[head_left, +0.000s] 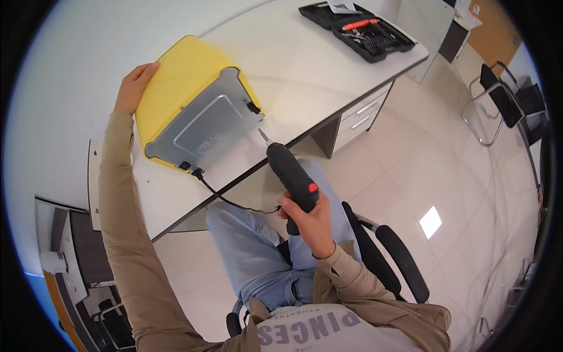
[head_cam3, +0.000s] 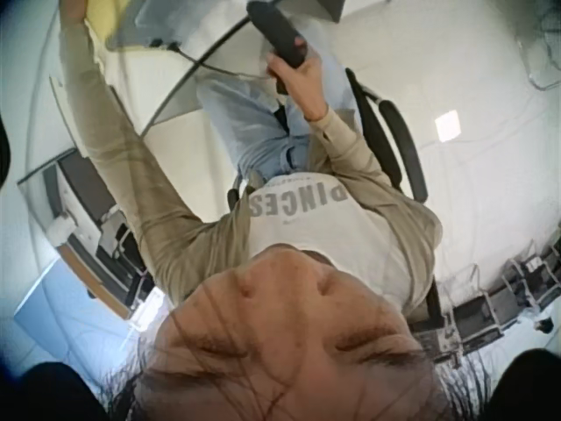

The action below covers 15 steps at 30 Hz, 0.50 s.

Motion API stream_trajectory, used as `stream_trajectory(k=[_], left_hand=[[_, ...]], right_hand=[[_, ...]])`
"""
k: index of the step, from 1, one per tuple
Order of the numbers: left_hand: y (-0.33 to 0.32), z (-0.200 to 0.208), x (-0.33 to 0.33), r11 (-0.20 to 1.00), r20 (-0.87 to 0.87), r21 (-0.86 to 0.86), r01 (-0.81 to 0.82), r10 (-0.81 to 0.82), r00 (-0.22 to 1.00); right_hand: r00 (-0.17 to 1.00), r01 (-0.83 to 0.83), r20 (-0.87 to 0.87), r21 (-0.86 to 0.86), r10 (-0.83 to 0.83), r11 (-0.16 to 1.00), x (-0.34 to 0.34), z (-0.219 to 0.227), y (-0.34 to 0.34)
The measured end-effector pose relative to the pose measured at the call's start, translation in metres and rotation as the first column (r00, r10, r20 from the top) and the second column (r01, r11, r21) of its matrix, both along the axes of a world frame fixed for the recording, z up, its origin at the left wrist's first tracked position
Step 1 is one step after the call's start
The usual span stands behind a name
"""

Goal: The person uses a cordless electric screwdriver to fasten screws into the casing of a yellow electronic device. They systematically secure multiple screws on the side and back panels while holding the device steady with their other hand.

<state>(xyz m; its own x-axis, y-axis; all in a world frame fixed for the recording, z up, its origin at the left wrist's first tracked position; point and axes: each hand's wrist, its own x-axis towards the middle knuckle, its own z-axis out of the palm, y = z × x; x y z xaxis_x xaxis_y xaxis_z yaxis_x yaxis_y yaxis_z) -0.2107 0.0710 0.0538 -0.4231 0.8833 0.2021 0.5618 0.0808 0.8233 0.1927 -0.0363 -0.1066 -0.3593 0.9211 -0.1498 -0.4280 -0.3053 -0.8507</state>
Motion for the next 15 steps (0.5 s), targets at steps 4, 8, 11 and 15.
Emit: stream_trajectory(k=[4,8,11,15], left_hand=[[0.001,0.0,0.002,1.0,0.019,0.013,-0.023,0.022,1.0],[-0.001,0.002,0.003,0.999,0.059,-0.007,-0.042,0.043,0.997],[-0.003,-0.001,-0.012,0.999,0.075,0.03,0.026,-0.029,0.997],[0.001,-0.003,-0.009,0.998,-0.015,0.055,-0.021,0.022,1.0]], right_hand=[[1.0,0.002,-0.016,0.022,-0.002,1.0,0.004,-0.005,0.003],[0.997,0.015,-0.073,0.009,-0.014,1.0,0.008,-0.006,0.009],[0.996,0.011,-0.083,-0.026,-0.014,1.0,0.008,-0.012,0.012],[0.998,-0.015,-0.062,-0.062,0.011,0.998,0.015,-0.013,0.013]])
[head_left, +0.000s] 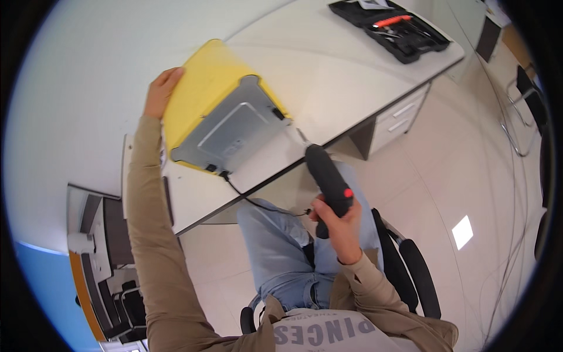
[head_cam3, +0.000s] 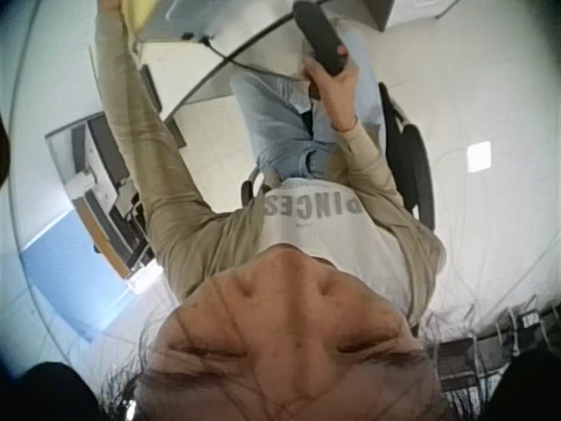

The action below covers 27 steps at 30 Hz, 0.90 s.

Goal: The person uses a cordless electric screwdriver to fasten screws into the casing of a yellow electronic device. They systematically secure multiple screws on the side and back panels while holding the device steady with their other hand.

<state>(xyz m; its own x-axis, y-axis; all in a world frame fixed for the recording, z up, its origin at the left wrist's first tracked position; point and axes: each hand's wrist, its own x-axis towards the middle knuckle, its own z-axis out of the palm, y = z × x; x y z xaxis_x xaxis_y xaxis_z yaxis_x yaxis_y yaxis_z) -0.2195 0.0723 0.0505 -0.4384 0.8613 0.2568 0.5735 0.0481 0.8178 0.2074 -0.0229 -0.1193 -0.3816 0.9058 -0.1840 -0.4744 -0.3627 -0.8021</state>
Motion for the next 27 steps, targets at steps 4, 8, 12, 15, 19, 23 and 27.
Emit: stream_trajectory(k=[4,8,12,15,19,23,27], left_hand=[[-0.011,-0.003,0.0,0.954,-0.213,0.068,-0.292,0.3,0.93],[-0.047,-0.014,-0.034,0.898,-0.464,0.252,-0.362,0.44,0.769],[-0.126,-0.032,-0.084,0.848,-0.592,-0.003,-0.531,0.426,0.684],[-0.187,-0.061,-0.103,0.797,-0.608,-0.225,-0.56,0.334,0.72],[-0.214,-0.09,-0.09,0.763,-0.624,-0.33,-0.556,0.265,0.735],[-0.22,-0.097,-0.043,0.846,-0.516,-0.253,-0.469,0.291,0.805],[-0.225,-0.112,-0.008,0.933,-0.543,-0.135,-0.334,0.213,0.812]], right_hand=[[1.0,-0.003,-0.008,-0.029,0.003,1.0,-0.002,-0.005,-0.004],[0.999,0.034,0.019,-0.007,-0.034,0.999,0.002,-0.005,-0.005],[0.998,0.052,0.017,0.055,-0.053,0.997,-0.002,0.0,-0.006],[1.0,0.017,0.023,0.046,-0.018,0.999,-0.009,0.006,-0.012],[1.0,-0.019,0.018,0.06,0.018,0.998,-0.013,0.002,-0.016],[1.0,-0.004,0.021,0.068,0.002,0.998,-0.012,0.001,-0.019],[1.0,0.008,0.02,0.068,-0.01,0.998,-0.017,0.004,-0.023]])
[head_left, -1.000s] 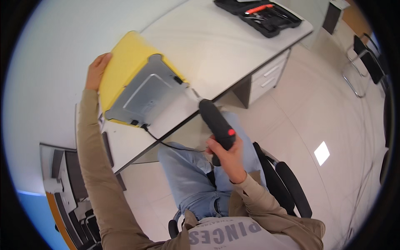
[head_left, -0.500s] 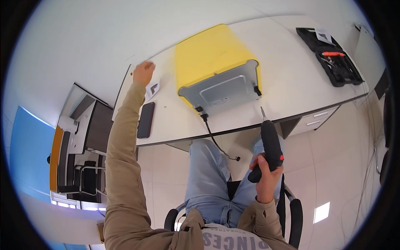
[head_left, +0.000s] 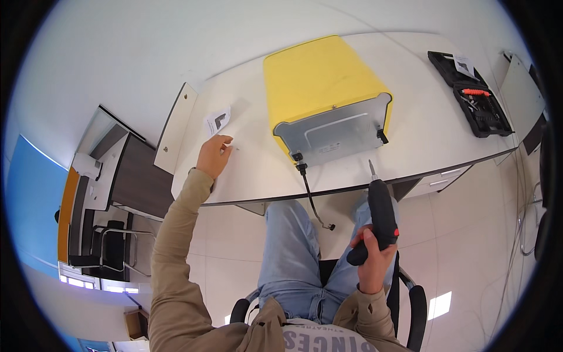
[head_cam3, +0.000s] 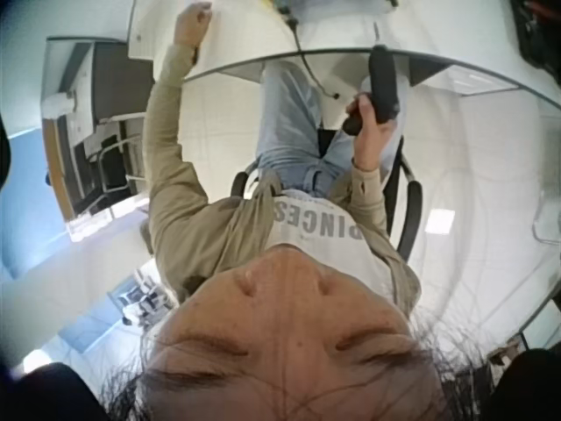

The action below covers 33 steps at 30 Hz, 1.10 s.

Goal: The person uses a cordless electric screwdriver to fasten screws into the casing of a yellow electronic device. They systematically secure multiple screws on the side and back panels while holding the device steady with their other hand.

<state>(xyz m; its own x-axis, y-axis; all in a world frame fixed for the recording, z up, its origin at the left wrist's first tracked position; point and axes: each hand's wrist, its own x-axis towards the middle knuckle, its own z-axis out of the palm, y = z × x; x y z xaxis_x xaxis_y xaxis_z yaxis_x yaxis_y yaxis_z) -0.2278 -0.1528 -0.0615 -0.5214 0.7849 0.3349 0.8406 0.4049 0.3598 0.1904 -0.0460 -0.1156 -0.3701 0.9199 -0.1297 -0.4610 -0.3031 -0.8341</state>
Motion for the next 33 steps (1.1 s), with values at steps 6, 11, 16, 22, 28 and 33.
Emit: stream_trajectory(k=[6,11,16,22,28,33], left_hand=[[0.006,-0.012,-0.051,0.985,-0.174,0.115,-0.127,0.146,0.974],[0.035,-0.003,-0.106,0.957,-0.008,0.075,-0.282,0.283,0.959],[0.06,-0.028,-0.128,0.919,-0.24,-0.094,-0.384,0.353,0.904],[0.068,-0.033,-0.119,0.885,-0.449,-0.139,-0.445,0.344,0.825],[0.074,-0.026,-0.105,0.862,-0.413,-0.086,-0.499,0.425,0.806],[0.05,-0.038,-0.14,0.878,-0.392,0.173,-0.445,0.476,0.787]], right_hand=[[0.999,-0.048,0.021,0.012,0.048,0.999,-0.008,0.003,-0.011],[0.994,-0.099,0.048,-0.004,0.099,0.995,-0.015,0.009,-0.024],[0.99,-0.134,0.042,-0.002,0.134,0.991,-0.013,0.011,-0.03],[0.987,-0.143,0.07,0.01,0.142,0.99,-0.008,0.01,-0.024],[0.989,-0.142,0.038,0.002,0.142,0.99,-0.004,0.01,-0.025],[0.993,-0.115,0.04,0.044,0.113,0.992,0.004,0.015,-0.019]])
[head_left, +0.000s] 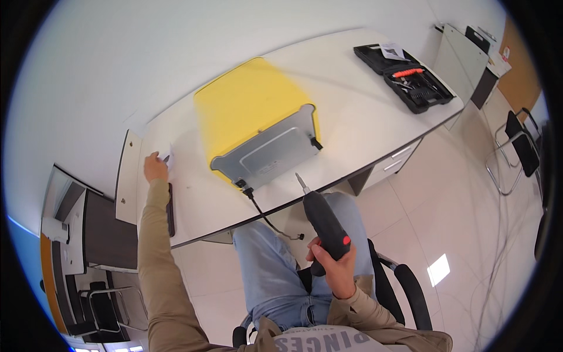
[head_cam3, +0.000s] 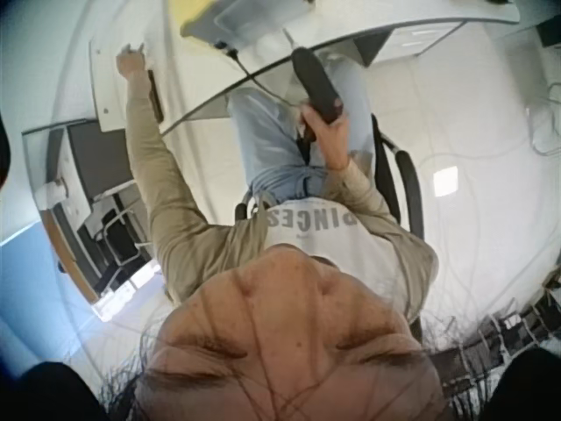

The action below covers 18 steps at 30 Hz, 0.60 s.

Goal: The person uses a cordless electric screwdriver to fasten screws into the casing of a yellow electronic device. They systematically secure multiple screws on the side and back panels while holding the device steady with their other hand.

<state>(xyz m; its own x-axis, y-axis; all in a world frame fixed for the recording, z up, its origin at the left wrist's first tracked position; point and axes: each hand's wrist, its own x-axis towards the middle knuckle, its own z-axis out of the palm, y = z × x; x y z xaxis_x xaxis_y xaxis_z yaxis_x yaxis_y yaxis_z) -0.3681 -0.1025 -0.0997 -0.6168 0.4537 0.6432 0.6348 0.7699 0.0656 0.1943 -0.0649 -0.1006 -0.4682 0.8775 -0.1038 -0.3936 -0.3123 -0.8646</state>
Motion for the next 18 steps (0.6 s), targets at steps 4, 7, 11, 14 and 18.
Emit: stream_trajectory(k=[4,7,11,14,18], left_hand=[[-0.037,0.023,-0.014,0.823,0.659,0.567,0.011,-0.462,0.593],[-0.059,0.056,0.058,0.573,0.564,0.818,-0.053,-0.78,0.27],[-0.08,0.087,0.187,0.397,0.397,0.908,-0.136,-0.917,-0.03],[-0.06,0.073,0.279,0.316,0.25,0.939,-0.134,-0.897,-0.365],[-0.004,0.05,0.362,0.314,-0.059,0.81,-0.495,-0.797,-0.601]], right_hand=[[0.998,0.061,-0.024,0.027,-0.06,0.998,0.004,0.001,0.011],[0.995,0.093,-0.042,0.041,-0.091,0.995,0.006,0.005,0.016],[0.997,0.06,-0.064,0.111,-0.053,0.992,0.008,0.0,0.014],[0.999,0.001,-0.049,0.191,0.008,0.982,0.01,0.002,0.011],[0.999,-0.038,-0.014,0.342,0.045,0.939,0.021,0.002,0.009]])
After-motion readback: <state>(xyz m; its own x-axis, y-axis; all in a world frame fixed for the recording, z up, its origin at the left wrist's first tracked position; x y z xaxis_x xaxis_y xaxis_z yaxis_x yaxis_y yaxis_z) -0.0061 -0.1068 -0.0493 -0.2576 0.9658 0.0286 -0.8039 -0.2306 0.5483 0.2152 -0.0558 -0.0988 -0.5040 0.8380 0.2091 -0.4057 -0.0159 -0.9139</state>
